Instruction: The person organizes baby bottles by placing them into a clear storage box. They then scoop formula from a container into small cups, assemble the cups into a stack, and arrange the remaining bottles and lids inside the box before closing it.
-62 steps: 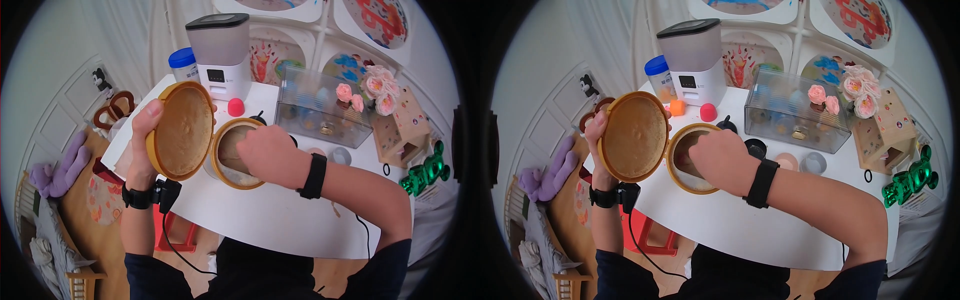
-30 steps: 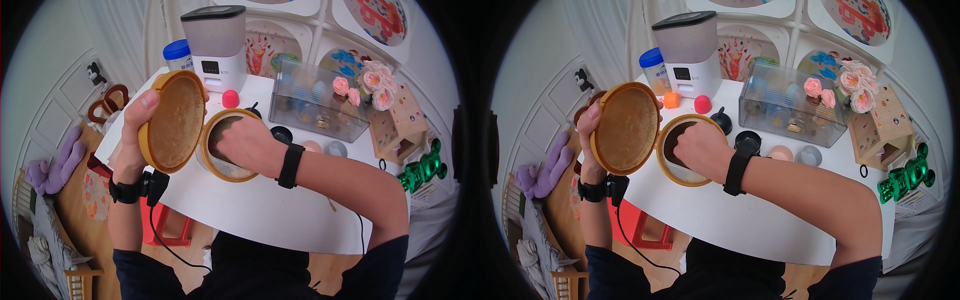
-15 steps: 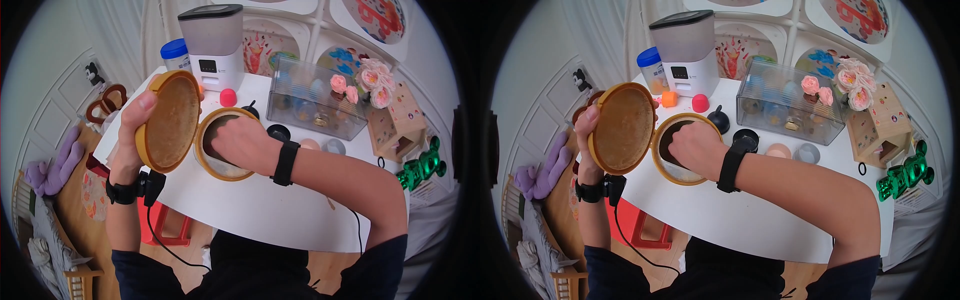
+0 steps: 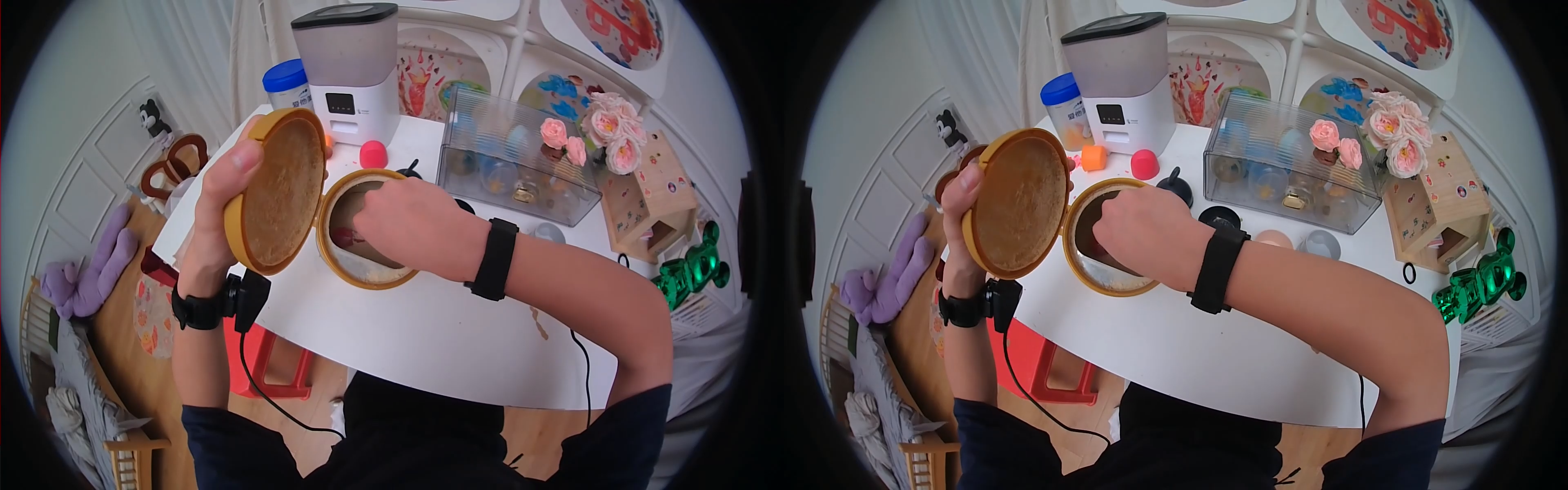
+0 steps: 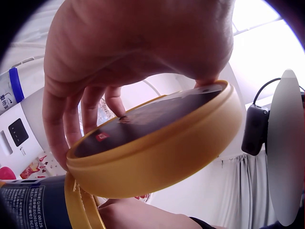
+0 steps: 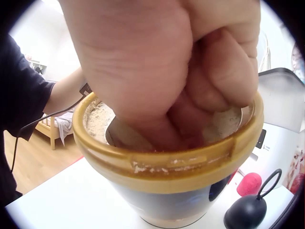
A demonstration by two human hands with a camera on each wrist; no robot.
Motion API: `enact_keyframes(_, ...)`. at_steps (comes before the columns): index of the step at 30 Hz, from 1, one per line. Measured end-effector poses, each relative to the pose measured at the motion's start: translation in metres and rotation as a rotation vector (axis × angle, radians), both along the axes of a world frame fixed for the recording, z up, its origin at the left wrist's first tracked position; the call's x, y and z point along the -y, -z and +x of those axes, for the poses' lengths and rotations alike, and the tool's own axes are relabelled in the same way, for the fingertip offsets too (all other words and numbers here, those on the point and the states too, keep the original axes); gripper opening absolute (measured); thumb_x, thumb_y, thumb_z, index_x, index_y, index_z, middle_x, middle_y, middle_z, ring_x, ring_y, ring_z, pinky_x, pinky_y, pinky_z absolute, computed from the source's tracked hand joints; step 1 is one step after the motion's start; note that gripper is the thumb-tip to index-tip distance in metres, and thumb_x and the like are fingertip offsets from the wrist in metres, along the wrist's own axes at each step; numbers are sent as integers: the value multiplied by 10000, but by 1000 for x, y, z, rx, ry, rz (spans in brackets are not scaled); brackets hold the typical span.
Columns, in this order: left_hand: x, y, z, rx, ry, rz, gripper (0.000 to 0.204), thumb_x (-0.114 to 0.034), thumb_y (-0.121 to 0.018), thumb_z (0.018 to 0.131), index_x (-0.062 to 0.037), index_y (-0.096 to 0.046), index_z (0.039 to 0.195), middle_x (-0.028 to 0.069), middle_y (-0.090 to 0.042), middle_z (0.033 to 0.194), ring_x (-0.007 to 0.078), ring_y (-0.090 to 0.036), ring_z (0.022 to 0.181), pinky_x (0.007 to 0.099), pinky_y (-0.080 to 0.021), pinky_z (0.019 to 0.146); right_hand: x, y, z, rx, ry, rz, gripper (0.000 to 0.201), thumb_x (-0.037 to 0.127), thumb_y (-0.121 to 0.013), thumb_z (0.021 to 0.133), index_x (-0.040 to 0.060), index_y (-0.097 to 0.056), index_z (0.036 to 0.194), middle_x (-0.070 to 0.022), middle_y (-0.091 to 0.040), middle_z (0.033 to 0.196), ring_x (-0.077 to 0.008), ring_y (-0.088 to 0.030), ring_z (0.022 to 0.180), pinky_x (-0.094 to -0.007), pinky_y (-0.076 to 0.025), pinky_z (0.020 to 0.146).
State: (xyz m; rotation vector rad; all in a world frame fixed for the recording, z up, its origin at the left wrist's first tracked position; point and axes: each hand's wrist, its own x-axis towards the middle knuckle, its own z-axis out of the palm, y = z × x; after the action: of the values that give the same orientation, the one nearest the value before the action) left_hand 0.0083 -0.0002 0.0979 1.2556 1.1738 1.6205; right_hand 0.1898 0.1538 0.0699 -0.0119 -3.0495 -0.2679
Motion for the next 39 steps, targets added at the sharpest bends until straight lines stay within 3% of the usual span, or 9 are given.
enact_keyframes(19,1,-5,10,-62,-58,-5,730,-628,-590,989,-57,-559,1443,139,-676,1341,202,-660,1166,356,-571,956,2,17,-14,16,-6,81,112,86,-744,890,128,-846,912,-64,-784,872,-238,-785,902,-358,-630,745)
enact_keyframes(22,1,-4,9,-70,-69,-22,719,-628,-587,991,-59,-566,1430,134,-675,1331,198,-652,1168,356,-566,946,2,3,-4,-26,-17,-32,87,84,-728,890,63,-813,891,-134,-783,844,-313,-799,864,-374,-647,759)
enact_keyframes(25,1,-3,7,-46,-53,-13,695,-620,-585,999,-59,-579,1410,125,-685,1293,198,-663,1137,350,-572,924,-2,-14,19,-73,-20,-62,48,67,-707,885,38,-745,887,-147,-754,826,-349,-774,839,-402,-629,744)
enact_keyframes(27,-2,-4,3,-60,-91,-33,688,-628,-586,1003,-60,-592,1393,119,-697,1260,194,-680,1092,339,-577,898,-10,-31,47,-296,49,-199,59,25,-686,848,30,-627,847,-142,-702,783,-373,-719,762,-446,-577,682)
enact_keyframes(29,-5,-4,-5,-76,-143,-60,694,-640,-585,1008,-59,-602,1386,122,-709,1241,192,-700,1059,330,-584,884,-27,-31,75,-482,66,-244,44,15,-710,818,26,-673,838,-181,-718,846,-407,-692,766,-508,-558,680)
enact_keyframes(34,-15,4,-29,-35,-276,-134,754,-680,-581,1008,-49,-609,1419,165,-724,1254,207,-744,1068,329,-608,902,-83,-1,147,-376,422,-205,136,23,-699,822,10,-588,746,-194,-562,630,-439,-594,624,-537,-473,619)
enact_keyframes(37,-18,11,-43,50,-230,-77,707,-595,-563,1033,-21,-600,1444,214,-721,1297,275,-758,1133,394,-649,923,-81,-1,161,-410,563,-222,260,66,-683,907,-6,-542,700,-201,-515,597,-441,-585,615,-531,-454,606)
enact_keyframes(39,-18,11,-40,63,-207,-63,685,-563,-553,1040,-13,-600,1447,227,-719,1315,302,-761,1147,424,-664,926,-80,-2,160,-453,530,-199,280,110,-661,975,3,-559,737,-191,-534,595,-432,-599,617,-540,-458,607)
